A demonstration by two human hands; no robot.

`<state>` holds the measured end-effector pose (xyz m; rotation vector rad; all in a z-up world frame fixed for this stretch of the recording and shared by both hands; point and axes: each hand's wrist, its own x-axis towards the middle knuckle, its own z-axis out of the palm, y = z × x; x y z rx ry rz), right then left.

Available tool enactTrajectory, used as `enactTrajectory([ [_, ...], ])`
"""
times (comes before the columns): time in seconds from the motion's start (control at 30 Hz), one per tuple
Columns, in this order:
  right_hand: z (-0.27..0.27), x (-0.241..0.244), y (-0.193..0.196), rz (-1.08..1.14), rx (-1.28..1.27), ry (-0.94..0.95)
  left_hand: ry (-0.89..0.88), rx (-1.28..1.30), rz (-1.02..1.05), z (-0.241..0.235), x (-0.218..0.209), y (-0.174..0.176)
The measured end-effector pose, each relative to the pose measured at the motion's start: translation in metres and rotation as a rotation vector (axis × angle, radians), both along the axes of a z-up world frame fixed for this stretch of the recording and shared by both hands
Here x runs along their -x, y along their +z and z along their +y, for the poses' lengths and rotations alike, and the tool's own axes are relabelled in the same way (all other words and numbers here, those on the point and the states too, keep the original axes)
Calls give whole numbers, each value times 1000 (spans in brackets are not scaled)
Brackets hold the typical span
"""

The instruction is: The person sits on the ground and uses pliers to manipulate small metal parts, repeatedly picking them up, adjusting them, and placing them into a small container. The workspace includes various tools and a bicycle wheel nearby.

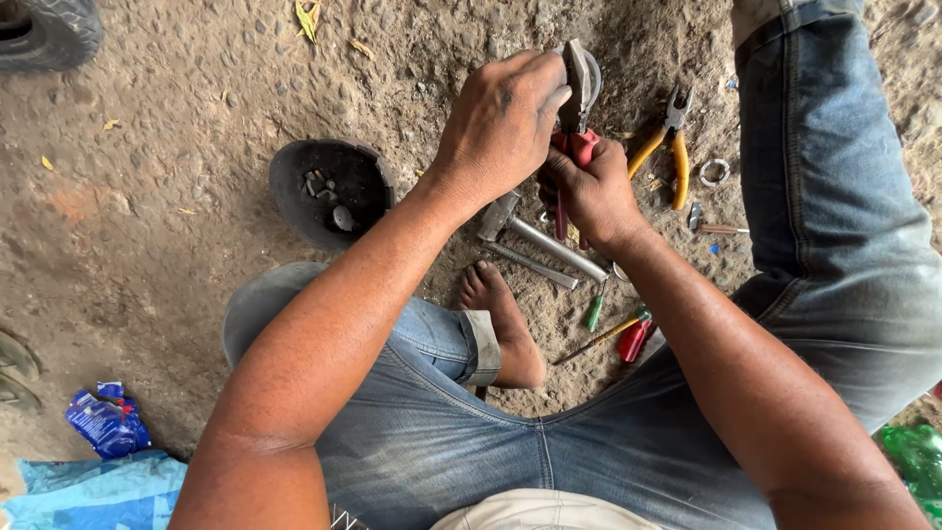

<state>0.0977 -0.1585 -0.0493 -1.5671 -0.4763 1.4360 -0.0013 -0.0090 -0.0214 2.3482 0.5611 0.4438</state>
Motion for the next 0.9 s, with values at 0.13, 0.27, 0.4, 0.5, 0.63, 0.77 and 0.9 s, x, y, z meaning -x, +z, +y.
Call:
enactTrajectory([
  [0.13, 8, -17, 1, -32, 123, 98, 77, 22, 29, 5, 0, -13],
  [0.27, 4, -26, 5, -75, -109, 118, 108, 57, 132, 14, 7, -31],
  [0.4, 6, -29, 12, 77, 7, 30, 97, 33, 80, 19, 7, -37],
  [0.5, 4, -30, 12, 231, 98, 4, 92, 30, 98, 17, 9, -42],
  [0.63, 5, -29, 8, 299, 217, 34, 87, 27, 141, 19, 6, -40],
  [0.77, 3, -28, 3, 91, 156, 26, 83, 35, 210, 20, 7, -34],
  [0.9, 3, -36, 4, 24, -10, -153, -22, 40, 120, 12, 7, -24],
])
